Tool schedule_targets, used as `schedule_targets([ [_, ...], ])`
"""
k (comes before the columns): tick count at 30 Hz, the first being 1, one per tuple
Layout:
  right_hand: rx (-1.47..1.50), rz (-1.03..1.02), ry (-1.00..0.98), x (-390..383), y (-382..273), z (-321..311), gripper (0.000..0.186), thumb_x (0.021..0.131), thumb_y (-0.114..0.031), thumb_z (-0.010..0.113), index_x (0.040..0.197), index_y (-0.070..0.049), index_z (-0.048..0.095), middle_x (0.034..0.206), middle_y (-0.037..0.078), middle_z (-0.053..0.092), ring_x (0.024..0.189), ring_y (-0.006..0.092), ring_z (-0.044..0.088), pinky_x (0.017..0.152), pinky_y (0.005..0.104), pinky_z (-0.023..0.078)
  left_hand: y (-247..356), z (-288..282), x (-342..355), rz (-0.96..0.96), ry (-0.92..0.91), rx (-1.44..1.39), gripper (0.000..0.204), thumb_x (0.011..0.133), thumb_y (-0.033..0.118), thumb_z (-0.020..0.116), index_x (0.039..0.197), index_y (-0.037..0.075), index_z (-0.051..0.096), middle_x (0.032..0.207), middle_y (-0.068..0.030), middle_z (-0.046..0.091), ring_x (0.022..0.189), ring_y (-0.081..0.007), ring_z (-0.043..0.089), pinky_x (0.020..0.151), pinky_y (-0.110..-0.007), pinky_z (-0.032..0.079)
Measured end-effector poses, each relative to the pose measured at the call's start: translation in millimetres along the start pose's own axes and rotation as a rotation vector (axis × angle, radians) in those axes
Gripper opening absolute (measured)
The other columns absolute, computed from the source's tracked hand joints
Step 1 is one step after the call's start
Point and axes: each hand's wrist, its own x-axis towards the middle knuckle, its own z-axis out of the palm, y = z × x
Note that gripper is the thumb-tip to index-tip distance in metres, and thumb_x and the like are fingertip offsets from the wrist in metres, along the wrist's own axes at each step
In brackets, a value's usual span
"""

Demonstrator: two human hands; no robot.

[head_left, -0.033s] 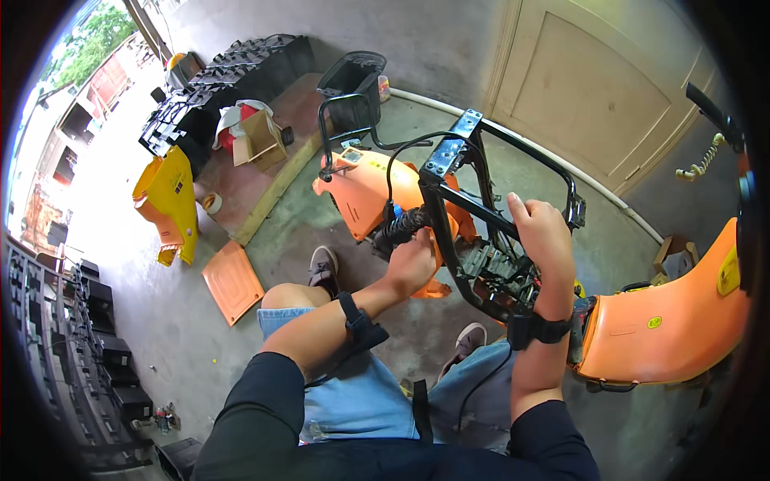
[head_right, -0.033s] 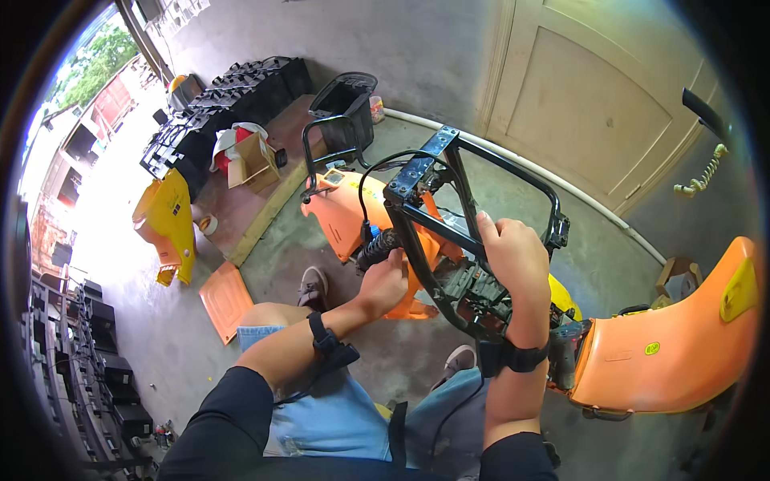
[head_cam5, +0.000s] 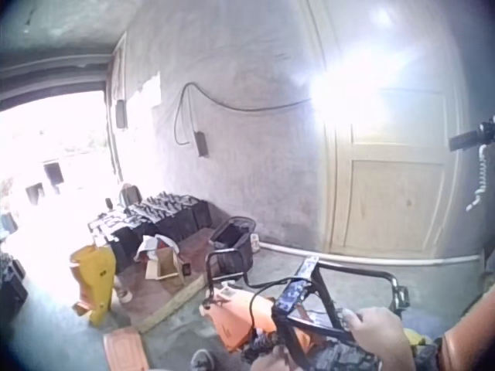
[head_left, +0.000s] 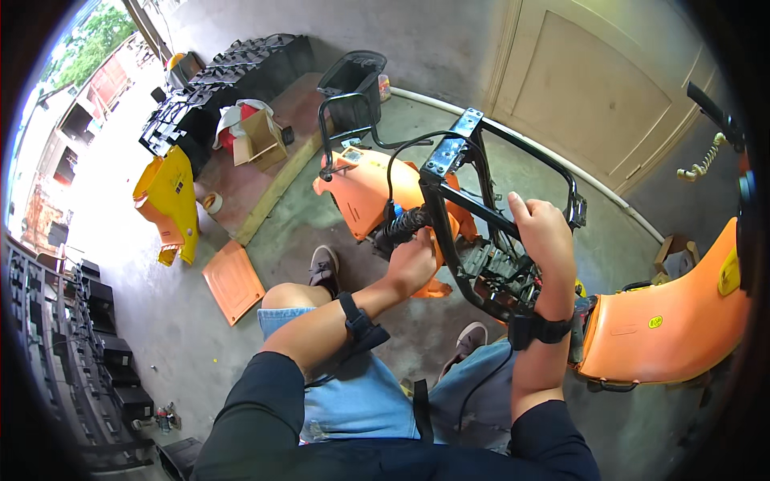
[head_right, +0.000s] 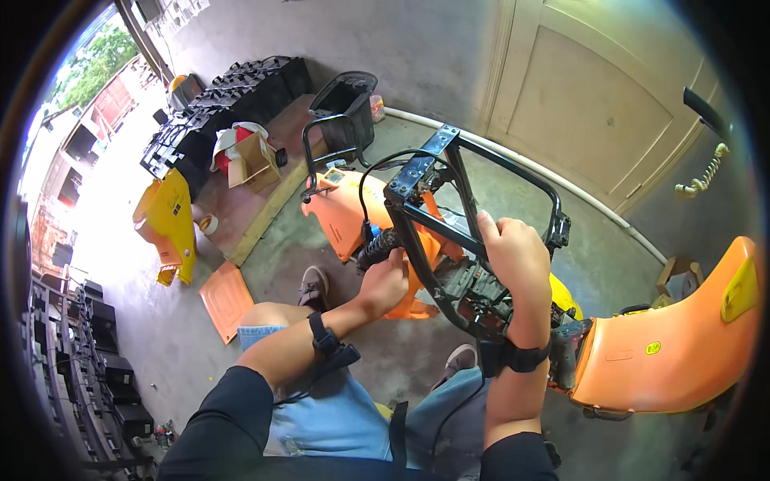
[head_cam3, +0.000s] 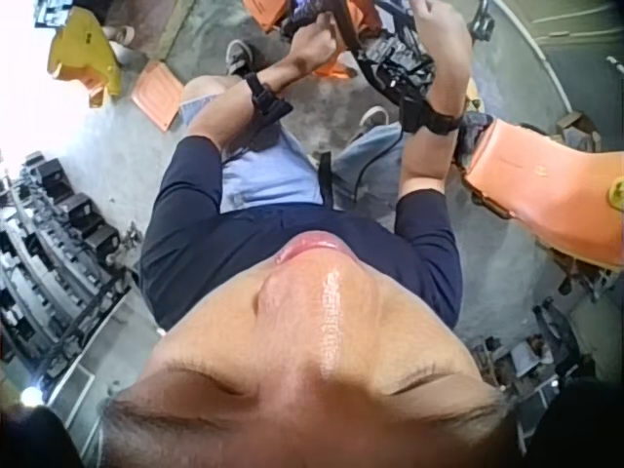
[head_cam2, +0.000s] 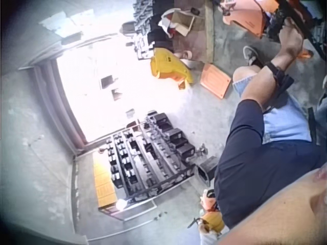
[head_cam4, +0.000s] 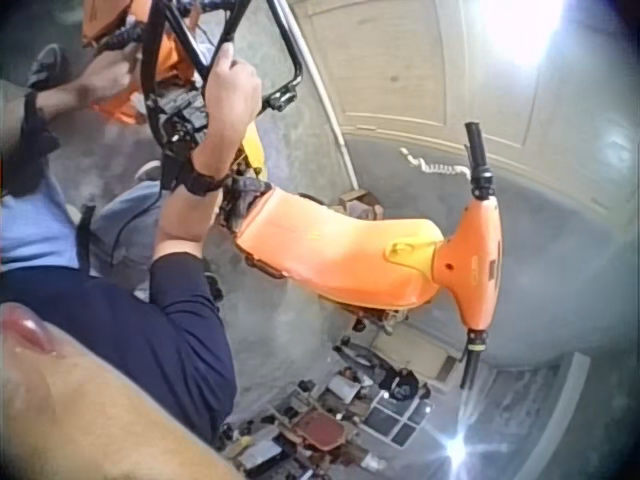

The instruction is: Dismantling and repairing the plastic body panels and fairing components of an electric scooter or motorcycle.

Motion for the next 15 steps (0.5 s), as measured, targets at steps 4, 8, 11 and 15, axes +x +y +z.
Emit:
schedule_targets([
  [4,0.055,-0.019,0.041,1.0,3.1,1.8,0.059,0.089,-0.05,0.046,0.07,0.003,0.061,0.068,0.022,0.059,0.068,0.0384,0.059,0.064,0.043,0.044,-0.6,-3.3,-0.8,0.025,-0.034,-0.017,0.031,0.09,0.014,0.041,0.115,-0.004,0.041,0.077,-0.0272,0.061,0.074,-0.0447,0.06,0.065,-0.052,0.046],
  [8,0.015,-0.002,-0.006,2.4,0.4,-0.2,0.057,0.091,-0.049,0.043,0.074,0.001,0.065,0.074,0.023,0.062,0.077,0.0395,0.061,0.07,0.0446,0.045,0.4,1.5,-2.0,0.033,-0.005,-0.018,0.031,0.092,0.016,0.04,0.115,-0.005,0.041,0.075,-0.0267,0.061,0.072,-0.0439,0.06,0.063,-0.052,0.046],
  [11,0.029,0.019,-0.006,3.9,1.0,1.3,0.057,0.091,-0.049,0.043,0.074,0.002,0.064,0.074,0.023,0.061,0.076,0.0401,0.06,0.068,0.0451,0.045,0.0,4.4,-2.4,-0.033,-0.032,-0.008,0.028,0.092,0.018,0.041,0.11,-0.004,0.042,0.074,-0.0262,0.061,0.071,-0.0442,0.06,0.064,-0.052,0.045],
  [15,0.013,-0.002,0.032,2.5,0.7,4.6,0.058,0.091,-0.049,0.044,0.072,0.002,0.062,0.071,0.022,0.061,0.072,0.0395,0.059,0.067,0.0449,0.044,-3.6,-8.3,1.1,-0.029,-0.06,-0.043,0.025,0.091,0.019,0.041,0.102,-0.003,0.042,0.079,-0.0258,0.063,0.075,-0.0442,0.061,0.066,-0.052,0.046],
])
